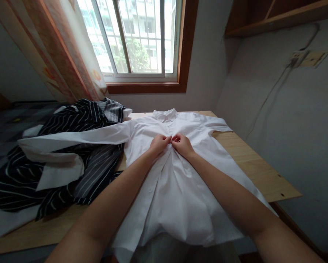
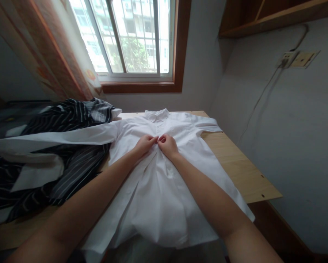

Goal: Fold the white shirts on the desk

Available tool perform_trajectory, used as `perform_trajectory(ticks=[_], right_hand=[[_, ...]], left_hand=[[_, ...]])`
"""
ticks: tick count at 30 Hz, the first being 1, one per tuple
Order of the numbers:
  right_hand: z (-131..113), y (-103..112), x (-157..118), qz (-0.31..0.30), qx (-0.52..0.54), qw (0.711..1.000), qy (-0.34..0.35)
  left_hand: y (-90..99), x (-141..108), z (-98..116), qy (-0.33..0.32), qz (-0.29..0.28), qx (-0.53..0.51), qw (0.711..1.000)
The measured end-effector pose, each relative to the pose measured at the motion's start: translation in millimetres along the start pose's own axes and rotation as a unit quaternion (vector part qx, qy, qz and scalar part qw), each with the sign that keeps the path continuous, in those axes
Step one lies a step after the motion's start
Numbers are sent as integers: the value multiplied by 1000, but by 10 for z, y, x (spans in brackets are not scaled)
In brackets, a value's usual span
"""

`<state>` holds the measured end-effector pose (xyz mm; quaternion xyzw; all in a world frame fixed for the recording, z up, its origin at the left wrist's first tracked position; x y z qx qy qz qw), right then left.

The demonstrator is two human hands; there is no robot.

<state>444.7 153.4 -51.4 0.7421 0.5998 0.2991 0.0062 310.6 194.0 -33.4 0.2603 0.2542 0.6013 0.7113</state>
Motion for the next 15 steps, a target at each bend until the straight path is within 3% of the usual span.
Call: perform_trajectory(ticks=[3, 15], right_hand=[[2, -17, 17, 23, -70, 996, 39], [65, -13, 20, 13, -26, 998, 57]], left_hand=[[5, -19, 8, -10, 10, 3, 1000], [-22, 23, -56, 29, -3, -65, 997]])
Point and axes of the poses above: each hand's wrist, its own x-axis towards the middle knuckle, its own y-axis out of the back of the hand, z = x × y, the point moved 2 cm from there along x, towards the middle knuckle, and after that the axes turned 12 degrees about y, right-handed, at the moved point
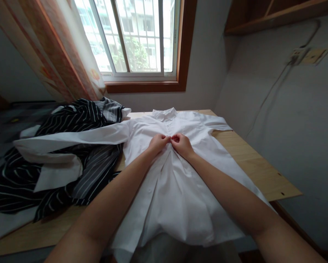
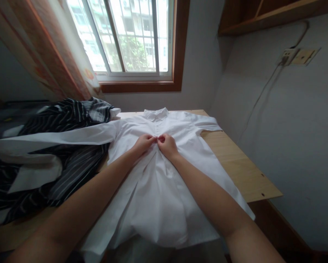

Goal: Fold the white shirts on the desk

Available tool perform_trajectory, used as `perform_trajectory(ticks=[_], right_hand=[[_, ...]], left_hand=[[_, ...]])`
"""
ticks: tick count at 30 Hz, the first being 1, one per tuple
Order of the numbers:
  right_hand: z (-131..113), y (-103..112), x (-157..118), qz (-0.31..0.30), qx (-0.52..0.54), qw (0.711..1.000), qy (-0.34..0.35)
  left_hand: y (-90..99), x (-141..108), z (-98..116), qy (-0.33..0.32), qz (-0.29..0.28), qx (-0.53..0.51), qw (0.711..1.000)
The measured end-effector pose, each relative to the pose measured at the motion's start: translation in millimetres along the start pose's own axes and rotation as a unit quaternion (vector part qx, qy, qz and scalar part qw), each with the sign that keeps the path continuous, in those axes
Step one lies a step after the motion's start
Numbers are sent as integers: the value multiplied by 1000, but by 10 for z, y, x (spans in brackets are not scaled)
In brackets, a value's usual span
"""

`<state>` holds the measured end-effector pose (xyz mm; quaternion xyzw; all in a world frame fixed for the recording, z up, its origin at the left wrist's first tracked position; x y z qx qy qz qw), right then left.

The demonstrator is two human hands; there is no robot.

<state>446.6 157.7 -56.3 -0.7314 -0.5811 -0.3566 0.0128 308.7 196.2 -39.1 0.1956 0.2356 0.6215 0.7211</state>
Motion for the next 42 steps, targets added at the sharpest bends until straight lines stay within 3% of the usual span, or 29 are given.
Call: perform_trajectory(ticks=[15, 23, 35, 42], right_hand=[[-81, 58, -41, -24, 39, 999, -13], [-82, 62, -57, -47, 84, 992, -80], [-227, 149, -28, -45, -101, 994, 4], [-321, 247, -29, -80, -132, 986, 60]], left_hand=[[17, -77, 33, 42, -29, -76, 996], [5, -64, 19, 28, -29, -73, 997], [-36, -24, -6, 27, -12, -68, 997], [-13, -41, 8, 31, -33, -103, 994]])
Point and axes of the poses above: each hand's wrist, its own x-axis towards the middle knuckle, its own y-axis out of the back of the hand, z = x × y, the point moved 2 cm from there along x, towards the middle knuckle, and after that the axes turned 12 degrees about y, right-handed, at the moved point
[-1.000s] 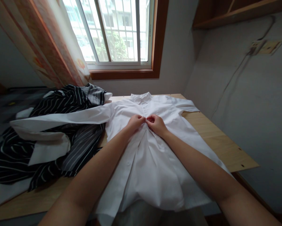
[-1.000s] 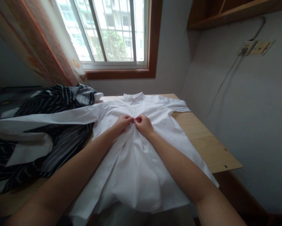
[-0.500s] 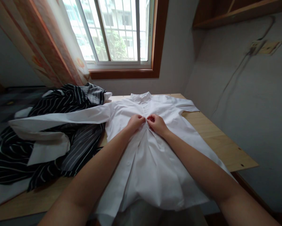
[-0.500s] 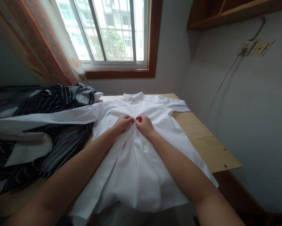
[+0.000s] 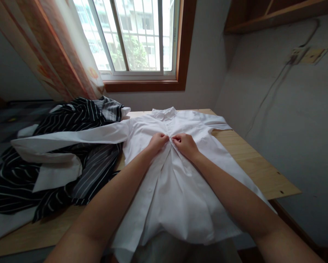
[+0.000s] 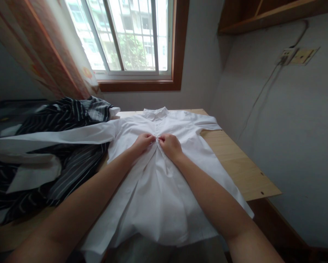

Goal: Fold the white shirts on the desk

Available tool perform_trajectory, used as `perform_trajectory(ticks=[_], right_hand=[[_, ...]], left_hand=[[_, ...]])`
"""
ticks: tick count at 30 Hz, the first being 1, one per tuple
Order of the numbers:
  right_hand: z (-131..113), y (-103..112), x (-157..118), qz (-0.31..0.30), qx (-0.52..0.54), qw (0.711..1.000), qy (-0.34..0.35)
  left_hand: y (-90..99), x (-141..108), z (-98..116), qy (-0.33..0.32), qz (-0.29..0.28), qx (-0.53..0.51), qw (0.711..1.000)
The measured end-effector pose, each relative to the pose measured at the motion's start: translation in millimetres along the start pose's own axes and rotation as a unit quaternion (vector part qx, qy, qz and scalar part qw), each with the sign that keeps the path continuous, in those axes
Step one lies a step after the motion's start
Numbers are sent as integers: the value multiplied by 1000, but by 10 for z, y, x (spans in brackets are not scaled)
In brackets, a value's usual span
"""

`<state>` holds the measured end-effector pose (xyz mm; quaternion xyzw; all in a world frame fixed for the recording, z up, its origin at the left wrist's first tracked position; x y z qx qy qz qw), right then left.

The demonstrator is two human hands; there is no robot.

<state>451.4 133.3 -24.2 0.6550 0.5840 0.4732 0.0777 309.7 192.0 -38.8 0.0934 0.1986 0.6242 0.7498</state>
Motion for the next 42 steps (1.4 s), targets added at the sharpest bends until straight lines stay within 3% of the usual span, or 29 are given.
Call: perform_trajectory(ticks=[7, 13, 17, 19, 21, 24, 26, 42], right_hand=[[68, 64, -15, -29, 9, 998, 48], [-53, -62, -42, -112, -43, 988, 94], [-85, -98, -39, -87, -28, 992, 91], [-37, -70, -38, -59, 32, 995, 69], [50, -40, -42, -36, 121, 992, 4], [179, -37, -52, 1, 233, 966, -111], [230, -62, -50, 23, 266, 952, -147], [279, -171, -10, 45, 272, 952, -129]], left_hand=[[14, -8, 5, 0, -9, -24, 1000], [-42, -2, 20, -6, -26, -23, 999], [-46, 5, 30, -19, -34, -27, 999], [-30, 9, 26, -24, -33, -28, 999], [-16, 16, 14, -28, -31, -27, 999], [-15, 32, -5, -31, -32, -22, 999], [-20, 44, -16, -34, -31, -18, 999], [-17, 67, -10, -60, -11, 36, 997]])
Point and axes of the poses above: each hand's wrist, its own x-axis towards the middle knuckle, its own y-axis out of the back of the hand, z = x × y, the point moved 2 cm from there along x, towards the middle knuckle, and after that the axes turned 12 degrees about y, right-handed, at the moved point
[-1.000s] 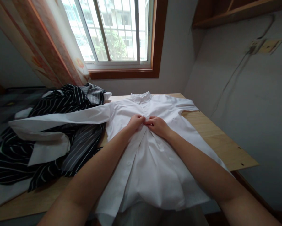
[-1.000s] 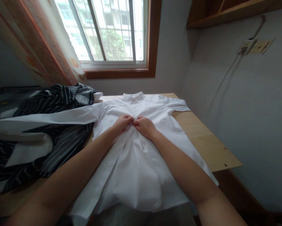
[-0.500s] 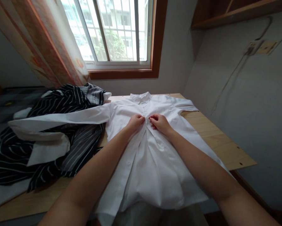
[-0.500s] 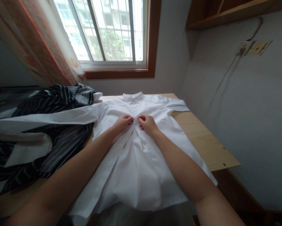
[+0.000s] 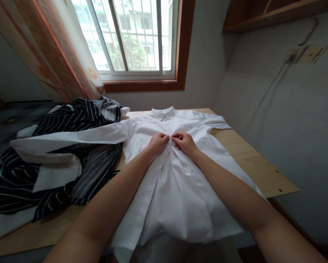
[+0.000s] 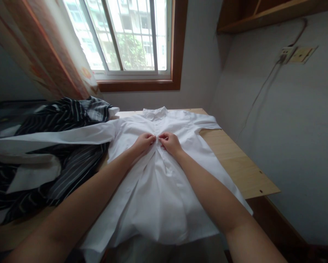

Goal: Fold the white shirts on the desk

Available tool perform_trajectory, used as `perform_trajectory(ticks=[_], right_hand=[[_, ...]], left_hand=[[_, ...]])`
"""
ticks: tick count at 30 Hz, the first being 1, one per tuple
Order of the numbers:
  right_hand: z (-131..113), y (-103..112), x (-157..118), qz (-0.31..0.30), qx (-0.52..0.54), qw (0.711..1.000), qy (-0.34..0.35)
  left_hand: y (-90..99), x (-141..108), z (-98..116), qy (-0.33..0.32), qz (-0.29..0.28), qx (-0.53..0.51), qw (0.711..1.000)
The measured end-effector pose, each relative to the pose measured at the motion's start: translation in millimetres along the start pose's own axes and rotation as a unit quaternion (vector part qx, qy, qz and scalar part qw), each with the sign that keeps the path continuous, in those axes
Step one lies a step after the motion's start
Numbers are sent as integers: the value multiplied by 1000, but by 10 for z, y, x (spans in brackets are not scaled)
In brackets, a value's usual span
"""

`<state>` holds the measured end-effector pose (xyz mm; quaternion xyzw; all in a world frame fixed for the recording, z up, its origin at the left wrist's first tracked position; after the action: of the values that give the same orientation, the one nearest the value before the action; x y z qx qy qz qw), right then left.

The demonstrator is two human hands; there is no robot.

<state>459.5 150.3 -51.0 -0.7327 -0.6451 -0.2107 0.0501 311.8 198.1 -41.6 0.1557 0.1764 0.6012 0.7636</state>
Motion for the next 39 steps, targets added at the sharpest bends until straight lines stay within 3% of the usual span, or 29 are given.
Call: perform_trajectory(ticks=[26, 34, 39], right_hand=[[-81, -12, -19, -25, -114, 991, 71], [-5, -26, 13, -16, -84, 996, -2], [-86, -34, 31, -60, -223, 973, 23]], left_hand=[[16, -37, 26, 11, 22, 33, 999], [-2, -63, 67, 3, 29, 42, 999], [1, -55, 56, -8, 27, 47, 998]])
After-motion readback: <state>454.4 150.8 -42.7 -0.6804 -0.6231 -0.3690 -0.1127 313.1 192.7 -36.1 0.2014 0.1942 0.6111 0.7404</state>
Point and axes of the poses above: each hand's wrist, its own x-axis towards the middle knuckle, its own y-axis out of the back of the hand, z = x × y, the point moved 2 cm from there along x, towards the middle knuckle, and after that the axes turned 12 degrees about y, right-handed, at the moved point
